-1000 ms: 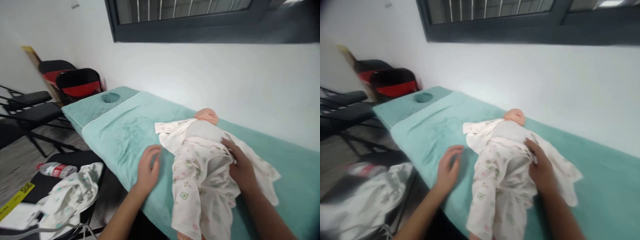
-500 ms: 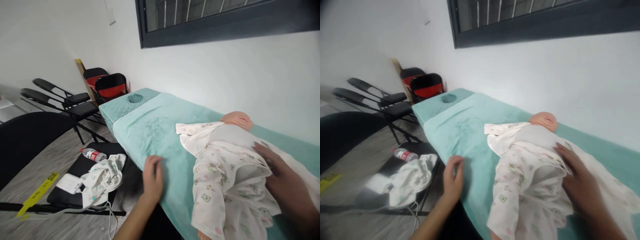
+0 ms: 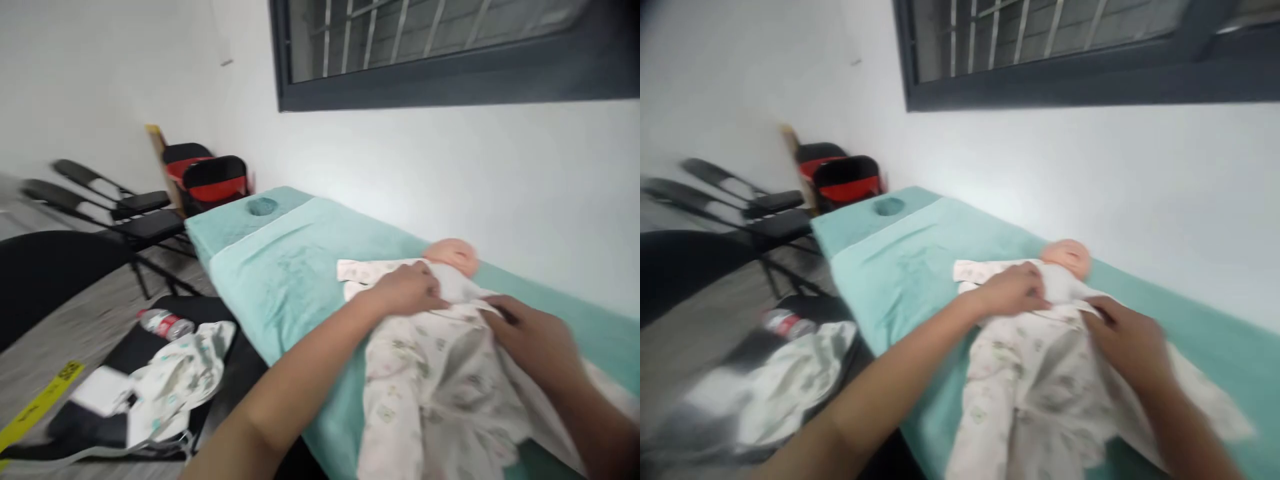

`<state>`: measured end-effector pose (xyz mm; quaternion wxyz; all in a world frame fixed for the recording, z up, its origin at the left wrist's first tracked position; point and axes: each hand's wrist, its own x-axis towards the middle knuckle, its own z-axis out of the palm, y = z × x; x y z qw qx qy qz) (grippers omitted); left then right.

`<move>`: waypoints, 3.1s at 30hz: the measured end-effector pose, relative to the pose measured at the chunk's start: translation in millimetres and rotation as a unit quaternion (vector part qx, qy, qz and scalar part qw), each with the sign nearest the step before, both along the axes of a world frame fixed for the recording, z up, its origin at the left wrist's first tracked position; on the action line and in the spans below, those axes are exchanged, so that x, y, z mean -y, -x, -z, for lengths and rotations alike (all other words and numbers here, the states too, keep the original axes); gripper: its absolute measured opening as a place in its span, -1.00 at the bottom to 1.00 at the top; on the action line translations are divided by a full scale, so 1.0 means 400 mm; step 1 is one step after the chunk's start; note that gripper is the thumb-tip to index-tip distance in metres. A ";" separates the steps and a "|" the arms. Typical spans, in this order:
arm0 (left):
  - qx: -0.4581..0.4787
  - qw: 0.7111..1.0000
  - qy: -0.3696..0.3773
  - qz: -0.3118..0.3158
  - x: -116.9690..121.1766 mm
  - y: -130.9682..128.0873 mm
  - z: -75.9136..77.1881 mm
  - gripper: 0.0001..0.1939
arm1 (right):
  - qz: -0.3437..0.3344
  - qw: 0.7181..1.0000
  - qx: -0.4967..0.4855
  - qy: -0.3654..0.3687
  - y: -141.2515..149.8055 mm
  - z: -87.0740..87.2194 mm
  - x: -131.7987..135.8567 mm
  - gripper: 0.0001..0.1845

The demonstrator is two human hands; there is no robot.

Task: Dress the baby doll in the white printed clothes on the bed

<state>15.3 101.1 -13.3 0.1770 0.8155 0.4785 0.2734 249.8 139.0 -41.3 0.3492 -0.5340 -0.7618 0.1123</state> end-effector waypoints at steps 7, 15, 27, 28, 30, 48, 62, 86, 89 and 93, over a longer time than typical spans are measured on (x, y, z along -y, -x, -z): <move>0.100 0.992 0.007 -0.073 -0.030 -0.013 0.025 -0.82 | 0.018 0.980 -0.168 0.108 0.052 0.009 -0.016 -0.79; 0.193 0.955 0.036 -0.223 -0.115 -0.054 0.061 -0.85 | 0.081 0.983 -0.134 0.101 0.004 0.035 0.032 -0.64; 0.377 0.884 0.248 -0.121 0.075 0.062 0.112 -0.68 | 0.037 0.970 -0.186 0.153 -0.032 0.045 0.128 -0.63; 0.376 0.879 0.272 -0.108 0.083 0.069 0.103 -0.70 | 0.018 0.966 -0.183 0.182 -0.041 0.044 0.137 -0.61; 0.368 0.875 0.304 -0.083 0.098 0.082 0.084 -0.75 | -0.035 0.952 -0.188 0.240 -0.062 0.042 0.153 -0.63; 0.463 0.835 0.280 -0.104 0.102 0.064 0.129 -0.72 | -0.068 0.883 -0.368 0.283 -0.031 0.065 0.176 -0.60; 0.523 0.814 0.224 -0.116 0.096 0.005 0.130 -0.77 | -0.039 0.864 -0.438 0.243 0.017 0.083 0.163 -0.76; 0.119 0.982 -0.011 -0.144 -0.023 0.025 0.115 -0.72 | 0.053 0.990 -0.120 0.056 -0.004 0.067 0.076 -0.68; 0.139 0.969 0.018 -0.201 -0.057 0.014 0.106 -0.73 | 0.090 0.982 -0.148 0.074 -0.004 0.066 0.024 -0.68; 0.160 0.962 0.032 -0.221 -0.075 0.009 0.119 -0.73 | 0.074 0.979 -0.152 0.114 -0.008 0.064 -0.007 -0.65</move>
